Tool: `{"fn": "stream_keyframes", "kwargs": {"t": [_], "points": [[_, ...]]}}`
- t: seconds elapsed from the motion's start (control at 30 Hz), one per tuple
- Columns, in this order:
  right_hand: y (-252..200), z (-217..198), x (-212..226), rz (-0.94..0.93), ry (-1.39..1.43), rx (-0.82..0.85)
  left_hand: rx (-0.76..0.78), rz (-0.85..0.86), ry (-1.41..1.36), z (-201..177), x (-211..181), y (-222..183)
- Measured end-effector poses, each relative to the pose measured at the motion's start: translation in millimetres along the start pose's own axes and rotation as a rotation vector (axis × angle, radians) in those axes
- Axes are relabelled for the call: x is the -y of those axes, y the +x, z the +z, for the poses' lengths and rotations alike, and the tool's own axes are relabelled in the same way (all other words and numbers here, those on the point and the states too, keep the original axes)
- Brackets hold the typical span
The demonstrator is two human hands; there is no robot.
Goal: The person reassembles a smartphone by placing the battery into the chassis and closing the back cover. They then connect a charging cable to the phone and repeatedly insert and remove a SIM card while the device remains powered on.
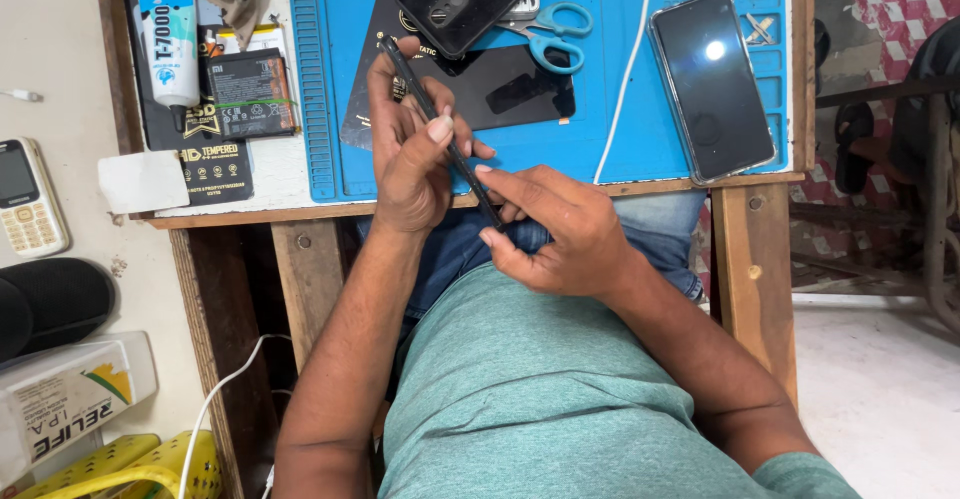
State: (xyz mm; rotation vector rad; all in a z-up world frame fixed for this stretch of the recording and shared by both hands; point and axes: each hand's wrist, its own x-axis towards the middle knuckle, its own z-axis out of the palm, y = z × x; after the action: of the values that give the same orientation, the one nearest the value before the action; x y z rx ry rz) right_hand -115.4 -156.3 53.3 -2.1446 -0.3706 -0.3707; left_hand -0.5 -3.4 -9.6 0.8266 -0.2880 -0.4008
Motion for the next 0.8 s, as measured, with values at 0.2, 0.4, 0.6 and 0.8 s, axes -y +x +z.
{"fn": "stream_keyframes", "kwargs": {"t": [0.2, 0.4, 0.6, 0.8], "points": [[-1, 0, -2, -0.004, 0.016, -0.009, 0.014, -0.01, -0.017, 1, 0, 0], [0, 1, -1, -0.012, 0.021, 0.003, -0.019, -0.002, -0.024, -2, 3, -1], [1, 0, -3, -0.003, 0.029, -0.014, -0.047, -0.007, 0.041, 3, 0, 0], [0, -6, -13, 0.107, 0.109, -0.047, -0.018, -0.017, -0.001, 1, -1, 1]]}}
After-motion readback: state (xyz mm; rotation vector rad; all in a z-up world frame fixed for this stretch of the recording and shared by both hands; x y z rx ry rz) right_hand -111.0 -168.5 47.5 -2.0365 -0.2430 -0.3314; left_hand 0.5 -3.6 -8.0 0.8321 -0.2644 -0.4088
